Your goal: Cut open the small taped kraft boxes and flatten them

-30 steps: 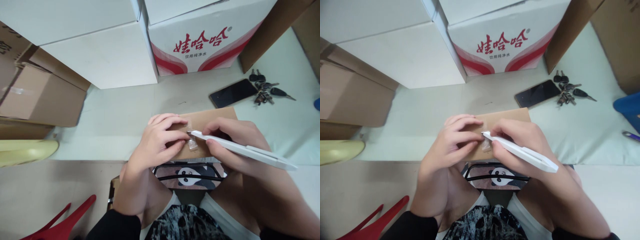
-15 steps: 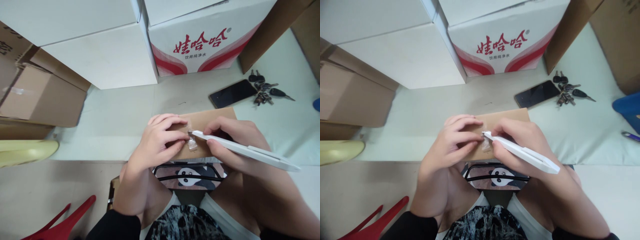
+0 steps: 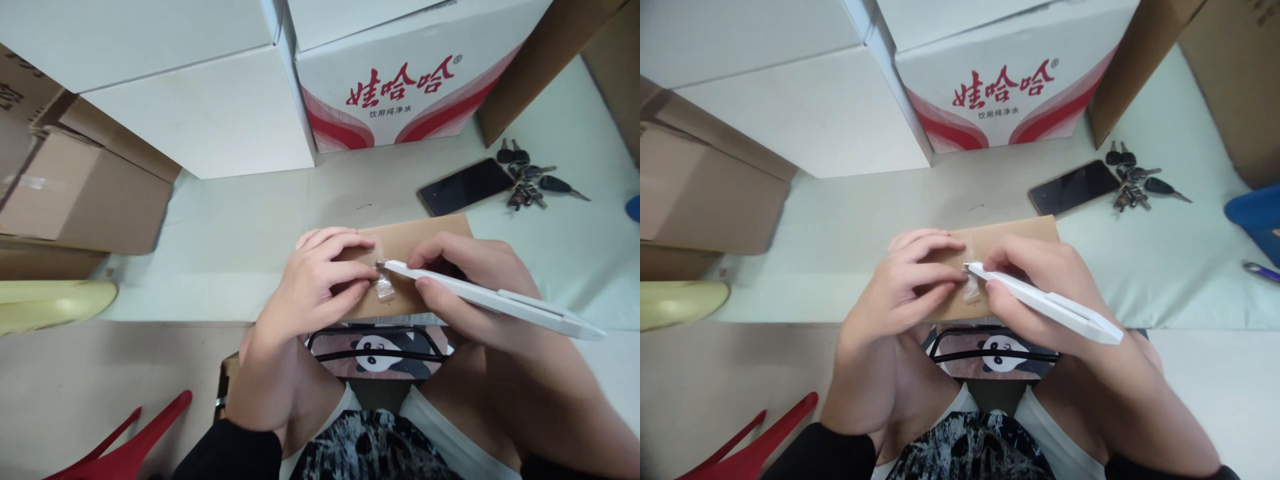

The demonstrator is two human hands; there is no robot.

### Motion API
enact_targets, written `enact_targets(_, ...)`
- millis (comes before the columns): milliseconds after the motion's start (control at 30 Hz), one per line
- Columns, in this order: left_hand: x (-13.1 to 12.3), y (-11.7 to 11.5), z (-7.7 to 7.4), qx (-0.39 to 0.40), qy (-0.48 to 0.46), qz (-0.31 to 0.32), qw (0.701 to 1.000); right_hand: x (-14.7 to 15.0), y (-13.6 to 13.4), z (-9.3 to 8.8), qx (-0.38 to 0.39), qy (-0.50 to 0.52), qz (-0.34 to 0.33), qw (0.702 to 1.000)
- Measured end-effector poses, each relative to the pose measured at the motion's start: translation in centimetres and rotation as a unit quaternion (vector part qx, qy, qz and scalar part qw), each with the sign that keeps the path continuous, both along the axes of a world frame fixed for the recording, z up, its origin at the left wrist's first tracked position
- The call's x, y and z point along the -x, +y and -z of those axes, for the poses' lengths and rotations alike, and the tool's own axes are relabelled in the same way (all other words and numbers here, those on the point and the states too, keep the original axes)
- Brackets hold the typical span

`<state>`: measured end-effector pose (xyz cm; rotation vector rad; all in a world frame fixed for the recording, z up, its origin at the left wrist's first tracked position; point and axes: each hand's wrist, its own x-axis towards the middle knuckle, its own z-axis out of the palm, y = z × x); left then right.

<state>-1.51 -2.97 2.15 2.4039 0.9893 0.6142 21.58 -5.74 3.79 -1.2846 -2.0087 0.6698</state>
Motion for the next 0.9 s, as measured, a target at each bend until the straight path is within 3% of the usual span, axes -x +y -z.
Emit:
enact_targets(333,0.02,0.01,0.01,-0.001,-0.001,-0.001,1.0,0.08,0.18,-0.55,-0.018,-0.017,0.0,1.0)
enact_targets(900,0.0,0.02,0.06,-0.002,-0.008,-0.002,1.0,-0.05,-0.04,0.09,-0.012,-0.005,0.004,1.0)
